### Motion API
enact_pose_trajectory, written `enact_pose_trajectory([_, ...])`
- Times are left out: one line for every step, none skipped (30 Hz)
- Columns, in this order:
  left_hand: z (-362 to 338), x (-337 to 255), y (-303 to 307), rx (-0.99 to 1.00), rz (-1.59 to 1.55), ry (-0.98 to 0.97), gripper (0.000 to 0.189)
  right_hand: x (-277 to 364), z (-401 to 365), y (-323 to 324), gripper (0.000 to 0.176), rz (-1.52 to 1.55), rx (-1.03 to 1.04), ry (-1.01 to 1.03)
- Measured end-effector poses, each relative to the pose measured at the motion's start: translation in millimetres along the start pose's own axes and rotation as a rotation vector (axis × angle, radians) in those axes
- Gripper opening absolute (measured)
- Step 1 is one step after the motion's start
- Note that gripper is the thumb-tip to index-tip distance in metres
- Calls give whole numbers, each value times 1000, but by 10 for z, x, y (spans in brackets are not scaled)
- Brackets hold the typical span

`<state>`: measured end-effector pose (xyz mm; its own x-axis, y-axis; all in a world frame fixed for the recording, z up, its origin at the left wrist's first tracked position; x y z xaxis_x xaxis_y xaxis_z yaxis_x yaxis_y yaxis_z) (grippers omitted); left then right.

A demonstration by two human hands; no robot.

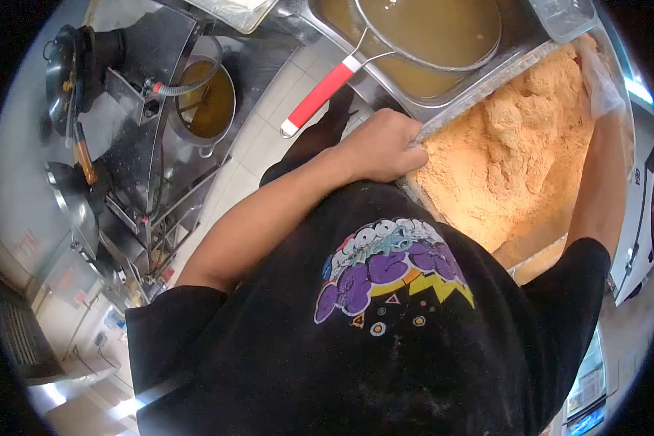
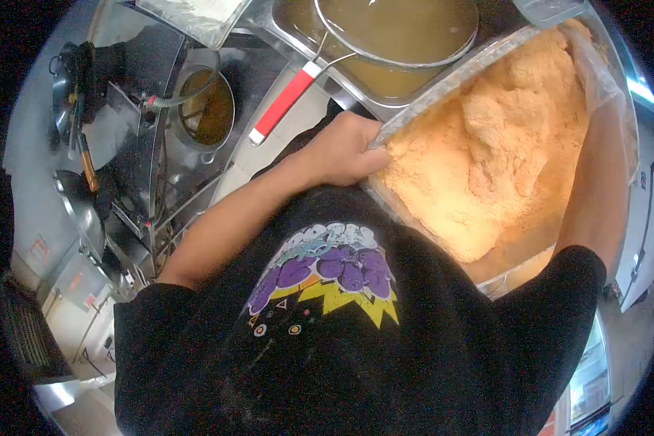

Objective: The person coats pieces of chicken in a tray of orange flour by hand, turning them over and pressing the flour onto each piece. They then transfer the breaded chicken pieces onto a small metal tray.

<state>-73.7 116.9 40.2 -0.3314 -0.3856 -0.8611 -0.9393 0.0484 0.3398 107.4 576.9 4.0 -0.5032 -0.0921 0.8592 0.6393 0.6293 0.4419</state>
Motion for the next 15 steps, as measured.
enact_pose_trajectory([-12,-10,-19,-2,-9,-18,32,-1,-31,-37,48,-8,16,-14])
enact_pose_trajectory([-21,-22,-26,-1,-9,-24,32,1,-76,-65,49,-16,30,-29])
enact_pose_trajectory([-20,-26,-17,-6,-2,-16,32,7,-122,-100,50,-25,43,-44])
enact_pose_trajectory([-15,-31,-5,-5,6,-11,32,42,-221,-161,51,-37,63,-61])
enact_pose_trajectory([-10,-41,3,6,6,-26,32,77,-382,-235,53,-51,81,-82])
enact_pose_trajectory([-11,-43,11,0,2,-24,32,126,-545,-297,54,-64,104,-101])
enact_pose_trajectory([-10,-51,5,2,-7,-27,33,206,-757,-364,55,-82,129,-124])
enact_pose_trajectory([-3,-65,-12,31,-17,-52,33,315,-962,-431,56,-103,166,-152])
enact_pose_trajectory([6,-66,-6,22,-17,-60,33,454,-1183,-518,57,-138,227,-179])
enact_pose_trajectory([11,-64,1,14,-19,-68,33,629,-1424,-653,59,-181,311,-188])
enact_pose_trajectory([22,-63,-1,43,-30,-96,33,785,-1632,-792,60,-233,370,-187])
enact_pose_trajectory([23,-44,0,41,-33,-91,33,975,-1866,-970,64,-341,489,-141])
enact_pose_trajectory([28,-34,2,43,-37,-87,34,1122,-2125,-1069,68,-433,375,-105])
enact_pose_trajectory([35,-50,15,51,-44,-96,34,1236,-2360,-1190,73,-531,265,-66])
enact_pose_trajectory([47,-57,15,81,-61,-118,34,1263,-2533,-1332,79,-693,200,-131])
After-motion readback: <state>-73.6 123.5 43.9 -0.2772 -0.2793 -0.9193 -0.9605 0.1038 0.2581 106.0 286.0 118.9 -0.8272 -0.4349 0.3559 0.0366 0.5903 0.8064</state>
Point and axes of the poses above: each hand's wrist, its own z-axis towards the middle knuckle, its own y-axis out of the back of the hand, x = y × z, the point moved 4 cm from there along z, towards the middle knuckle, and after that the axes turned 2 degrees about z, right-handed, at the moved point
